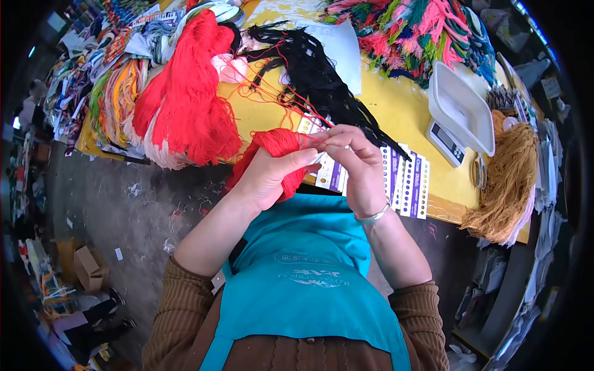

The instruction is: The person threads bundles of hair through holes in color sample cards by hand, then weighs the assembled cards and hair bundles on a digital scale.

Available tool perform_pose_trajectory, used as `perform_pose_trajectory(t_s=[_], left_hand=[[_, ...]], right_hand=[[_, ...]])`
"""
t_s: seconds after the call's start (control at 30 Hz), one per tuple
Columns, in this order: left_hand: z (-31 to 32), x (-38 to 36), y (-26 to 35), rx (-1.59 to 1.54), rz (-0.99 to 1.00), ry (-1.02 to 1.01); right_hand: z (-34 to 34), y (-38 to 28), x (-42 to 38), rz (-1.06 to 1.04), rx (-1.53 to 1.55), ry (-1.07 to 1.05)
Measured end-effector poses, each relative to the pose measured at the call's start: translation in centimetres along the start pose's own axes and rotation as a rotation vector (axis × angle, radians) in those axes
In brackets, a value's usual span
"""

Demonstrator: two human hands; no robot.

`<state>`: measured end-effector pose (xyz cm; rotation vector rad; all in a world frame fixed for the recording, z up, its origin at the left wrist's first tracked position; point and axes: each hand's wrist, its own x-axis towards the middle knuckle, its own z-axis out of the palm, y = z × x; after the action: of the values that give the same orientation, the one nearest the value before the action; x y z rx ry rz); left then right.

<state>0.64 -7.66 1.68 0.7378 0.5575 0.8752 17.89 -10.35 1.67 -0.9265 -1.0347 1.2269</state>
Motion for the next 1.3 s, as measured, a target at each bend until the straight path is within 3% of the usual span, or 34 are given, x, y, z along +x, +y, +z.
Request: perform_pose_trajectory(t_s=[0.07,0.17,0.2,0.23,0.27,0.33,0.4,0.43,0.5,0.53,0.57,0.63,0.67,0.73,0.77,0.8,0.83,0.87,0.9,1.0,1.13,1.3], left_hand=[[-0.3,0.3,-0.1,0.077,-0.012,-0.030],[-1.0,-0.1,0.6,-0.215,-0.075,-0.068],[-3.1,0.2,0.4,-0.390,-0.089,-0.204],[-3.9,0.0,1.1,-0.454,-0.046,-0.240],[-4.4,0.2,2.4,-0.544,0.047,-0.464],[-6.1,-0.9,5.3,-0.590,0.248,-0.522],[-6.8,-2.2,8.6,-0.625,0.409,-0.632],[-7.6,-2.9,10.1,-0.620,0.474,-0.691],[-9.1,-3.6,12.8,-0.555,0.439,-0.904],[-8.1,-4.4,12.8,-0.577,0.489,-0.771],[-7.4,-4.9,12.6,-0.596,0.536,-0.636],[-8.0,-4.2,12.0,-0.540,0.454,-0.600],[-7.4,-3.4,11.3,-0.501,0.386,-0.579],[-5.8,-0.9,9.0,-0.186,0.329,-0.558],[-6.1,0.1,7.6,-0.195,0.089,-0.427],[-2.5,0.6,6.0,0.052,0.110,-0.138],[-1.3,2.7,4.2,0.020,0.071,-0.241],[-0.2,3.7,2.9,0.174,0.006,-0.141],[1.1,4.6,1.7,0.233,-0.102,-0.074],[2.2,7.3,-2.3,0.370,-0.252,-0.057],[2.9,9.2,-6.1,0.371,-0.433,0.044],[4.1,9.0,-7.3,0.323,-0.429,0.172]], right_hand=[[-0.4,-1.2,-0.2,-0.066,0.012,0.057],[-3.1,-3.3,0.5,0.114,0.641,-0.122],[-4.2,-4.5,0.3,0.187,0.782,0.023],[-6.4,-5.5,0.4,0.131,0.914,-0.030],[-9.7,-7.2,0.8,0.096,0.883,-0.071],[-14.1,-12.1,-0.2,-0.126,0.360,0.451],[-28.2,-16.3,-2.2,-0.248,0.325,0.413],[-33.7,-19.9,-4.0,-0.297,0.127,0.814],[-42.2,-26.4,-8.0,-0.594,-0.086,1.135],[-45.0,-29.4,-10.4,-0.655,-0.262,1.140],[-42.6,-30.8,-10.5,-0.739,-0.340,1.213],[-40.1,-31.6,-9.9,-0.780,-0.419,1.300],[-36.8,-29.9,-9.1,-0.804,-1.088,1.153],[-30.5,-24.4,-5.9,-0.754,-1.702,0.754],[-27.1,-21.4,-4.4,-0.541,-1.389,0.604],[-23.8,-18.3,-2.9,-0.325,-1.006,0.531],[-20.5,-15.2,-1.4,-0.126,-0.701,0.544],[-17.9,-12.2,-0.6,0.019,-0.782,0.419],[-18.0,-8.5,0.1,0.068,-0.645,0.232],[-15.6,-0.8,1.7,0.099,-0.600,0.018],[-15.1,3.7,2.6,0.191,-0.792,-0.011],[-14.9,4.3,2.2,0.189,-0.822,0.033]])
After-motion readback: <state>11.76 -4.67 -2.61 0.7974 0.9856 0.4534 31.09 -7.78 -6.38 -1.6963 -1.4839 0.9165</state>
